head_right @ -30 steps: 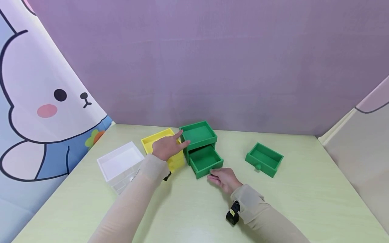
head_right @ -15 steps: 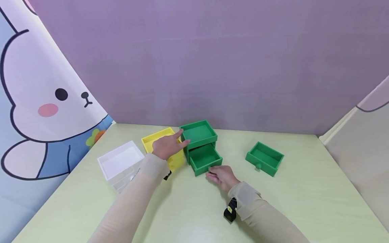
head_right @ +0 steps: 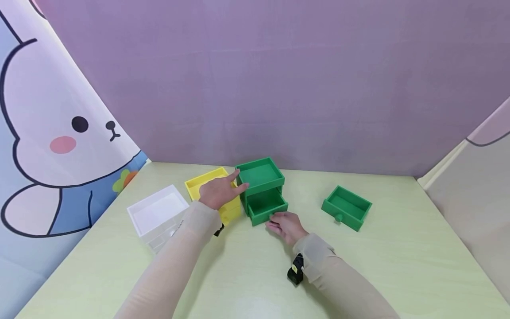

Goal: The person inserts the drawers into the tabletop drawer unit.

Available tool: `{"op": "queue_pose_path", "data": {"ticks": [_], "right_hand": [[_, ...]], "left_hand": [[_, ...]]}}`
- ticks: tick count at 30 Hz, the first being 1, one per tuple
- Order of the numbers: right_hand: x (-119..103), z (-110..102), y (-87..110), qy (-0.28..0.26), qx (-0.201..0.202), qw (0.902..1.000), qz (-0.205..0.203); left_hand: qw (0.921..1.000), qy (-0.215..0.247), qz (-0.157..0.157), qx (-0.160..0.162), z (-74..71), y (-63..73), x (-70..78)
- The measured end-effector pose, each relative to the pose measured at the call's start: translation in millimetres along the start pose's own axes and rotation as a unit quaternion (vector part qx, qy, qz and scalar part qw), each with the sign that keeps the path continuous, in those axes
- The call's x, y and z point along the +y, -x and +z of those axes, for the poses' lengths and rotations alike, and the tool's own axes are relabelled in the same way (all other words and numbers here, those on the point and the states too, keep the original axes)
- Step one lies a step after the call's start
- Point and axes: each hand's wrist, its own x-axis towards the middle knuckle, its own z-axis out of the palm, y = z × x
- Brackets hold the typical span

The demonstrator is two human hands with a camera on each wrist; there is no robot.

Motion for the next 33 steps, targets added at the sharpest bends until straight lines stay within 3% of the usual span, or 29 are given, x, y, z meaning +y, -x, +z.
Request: {"op": "queue_pose_path", "data": {"ticks": [6, 19, 33], "right_hand": [[-3.8, 3.5, -4.4, 0.006, 0.008, 1.0000, -0.002], [-9.7, 17.0, -20.4, 0.106, 0.041, 0.9931, -0.030], [-11.8, 18.9, -29.8, 0.115, 0.056, 0.9913, -0.029]], "left_hand": [[1.0000, 0.002, 0.002, -0.003, 0.8, -1.2, 0.0], [1.0000, 0.000, 0.003, -0.001, 0.7, 0.2, -1.4], [0.9999, 0.003, 0.008, 0.013, 2.6, 0.1, -0.6]]}}
